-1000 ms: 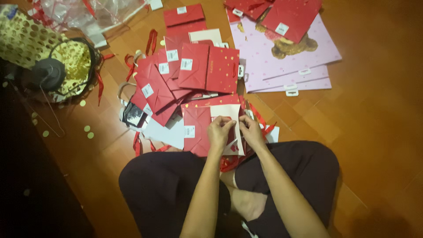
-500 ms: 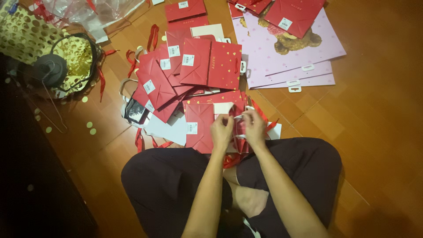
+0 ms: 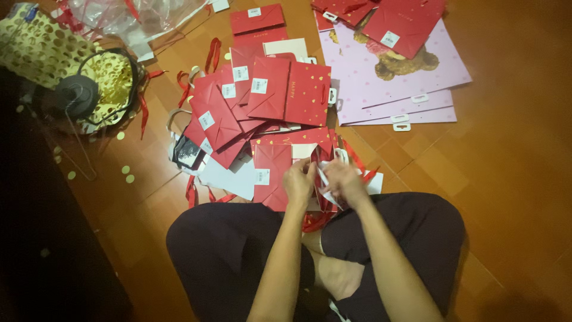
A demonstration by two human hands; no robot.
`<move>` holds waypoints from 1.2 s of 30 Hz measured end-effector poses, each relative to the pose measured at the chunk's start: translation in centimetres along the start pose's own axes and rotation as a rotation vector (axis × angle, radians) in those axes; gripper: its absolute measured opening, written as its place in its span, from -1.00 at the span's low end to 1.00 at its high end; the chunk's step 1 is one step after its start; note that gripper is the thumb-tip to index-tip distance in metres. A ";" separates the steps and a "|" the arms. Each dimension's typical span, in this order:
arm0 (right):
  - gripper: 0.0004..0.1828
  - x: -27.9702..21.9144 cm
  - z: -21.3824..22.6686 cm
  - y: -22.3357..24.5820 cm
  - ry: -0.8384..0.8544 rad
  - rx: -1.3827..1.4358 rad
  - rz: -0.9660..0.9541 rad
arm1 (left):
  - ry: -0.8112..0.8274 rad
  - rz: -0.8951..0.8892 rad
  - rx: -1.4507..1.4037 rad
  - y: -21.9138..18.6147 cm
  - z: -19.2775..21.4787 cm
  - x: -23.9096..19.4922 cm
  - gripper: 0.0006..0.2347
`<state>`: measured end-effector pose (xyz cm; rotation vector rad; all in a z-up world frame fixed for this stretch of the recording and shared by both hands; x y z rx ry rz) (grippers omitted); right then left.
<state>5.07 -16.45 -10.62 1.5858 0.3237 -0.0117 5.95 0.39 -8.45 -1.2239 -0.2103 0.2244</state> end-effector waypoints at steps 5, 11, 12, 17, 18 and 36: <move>-0.67 -1.5 -3.8 2.4 -0.140 -0.760 0.290 | 0.042 -0.247 0.159 -2.6 0.3 -0.2 -0.73; -0.26 -2.8 -4.6 1.5 -0.049 -0.599 0.232 | 0.111 -0.364 0.333 -6.2 0.4 -0.9 -0.69; -0.27 -2.5 -4.5 0.6 -0.048 -0.543 0.231 | 0.108 -0.407 0.318 -7.0 0.9 -1.2 -0.68; -0.35 1.6 -2.1 -7.2 -0.018 -0.178 0.154 | 0.164 -0.358 0.370 -10.6 1.7 -1.6 -0.71; -0.45 2.0 -1.8 -8.7 0.024 -0.394 0.194 | 0.142 -0.395 0.369 -11.8 1.7 -2.2 -0.65; -0.01 -9.1 -3.6 10.8 -0.465 -0.757 0.343 | 0.056 -0.089 -0.013 -13.3 4.3 -0.9 -0.60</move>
Point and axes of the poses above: each hand's wrist, its own x-axis towards the middle knuckle, its own z-axis out of the back of the hand, y = z × x, the point moved 6 cm from there along x, towards the middle knuckle, and after that the axes turned 15 degrees about -x, right-handed, at the moved point
